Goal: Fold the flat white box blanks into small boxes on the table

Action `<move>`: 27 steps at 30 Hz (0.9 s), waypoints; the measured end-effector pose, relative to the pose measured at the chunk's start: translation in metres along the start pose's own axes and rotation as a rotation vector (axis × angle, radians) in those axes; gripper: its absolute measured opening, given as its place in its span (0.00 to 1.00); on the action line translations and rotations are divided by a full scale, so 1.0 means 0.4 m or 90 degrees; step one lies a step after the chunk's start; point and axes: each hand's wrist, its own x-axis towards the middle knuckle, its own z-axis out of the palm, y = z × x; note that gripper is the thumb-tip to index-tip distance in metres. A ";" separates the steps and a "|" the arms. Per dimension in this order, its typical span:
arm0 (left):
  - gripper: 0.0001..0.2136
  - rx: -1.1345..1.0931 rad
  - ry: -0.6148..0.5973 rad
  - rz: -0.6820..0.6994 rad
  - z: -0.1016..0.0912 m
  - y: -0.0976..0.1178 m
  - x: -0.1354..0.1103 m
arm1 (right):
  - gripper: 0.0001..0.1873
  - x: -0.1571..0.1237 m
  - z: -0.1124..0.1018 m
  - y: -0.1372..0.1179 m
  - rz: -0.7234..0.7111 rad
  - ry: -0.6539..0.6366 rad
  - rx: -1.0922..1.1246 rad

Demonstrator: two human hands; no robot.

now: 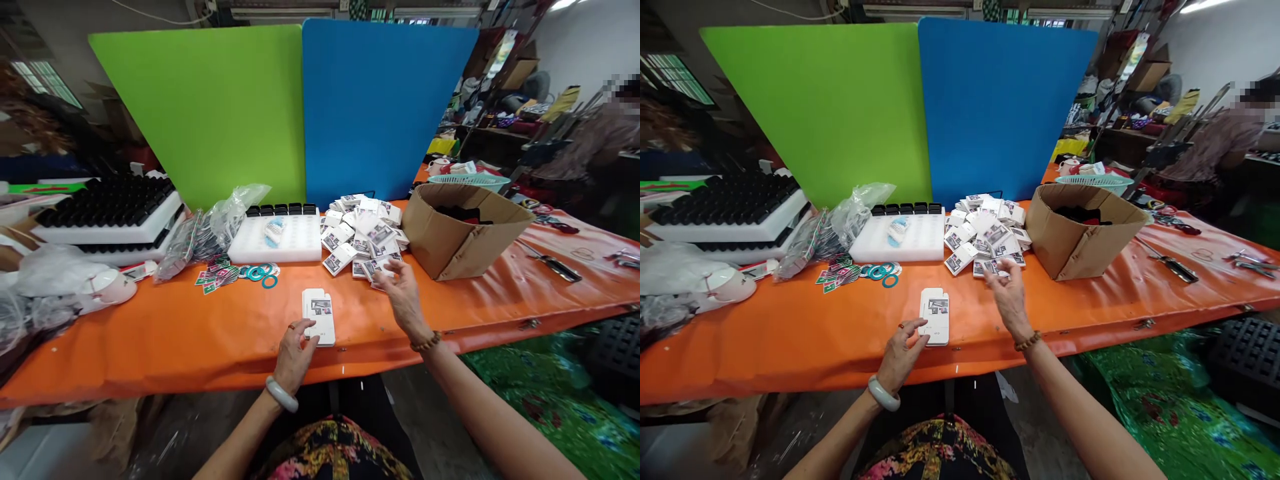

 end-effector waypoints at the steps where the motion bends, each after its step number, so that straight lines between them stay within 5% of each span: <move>1: 0.12 0.036 0.004 0.018 0.003 -0.012 0.001 | 0.21 0.000 0.023 0.002 -0.018 -0.068 -0.067; 5: 0.13 0.130 -0.021 0.036 0.032 -0.054 -0.007 | 0.08 -0.026 0.129 0.037 -0.107 -0.332 -0.358; 11: 0.12 0.134 -0.027 0.029 0.060 -0.097 -0.010 | 0.09 -0.032 0.242 0.075 -0.113 -0.448 -0.491; 20: 0.16 0.124 -0.023 0.024 0.063 -0.098 -0.010 | 0.11 -0.001 0.284 0.054 -0.057 -0.455 -0.577; 23: 0.23 0.108 -0.007 0.039 0.058 -0.085 -0.010 | 0.05 0.008 0.271 0.022 -0.052 -0.437 -0.553; 27: 0.24 0.054 0.047 0.064 0.042 -0.043 0.002 | 0.08 -0.012 0.226 -0.025 -0.044 -0.408 -0.486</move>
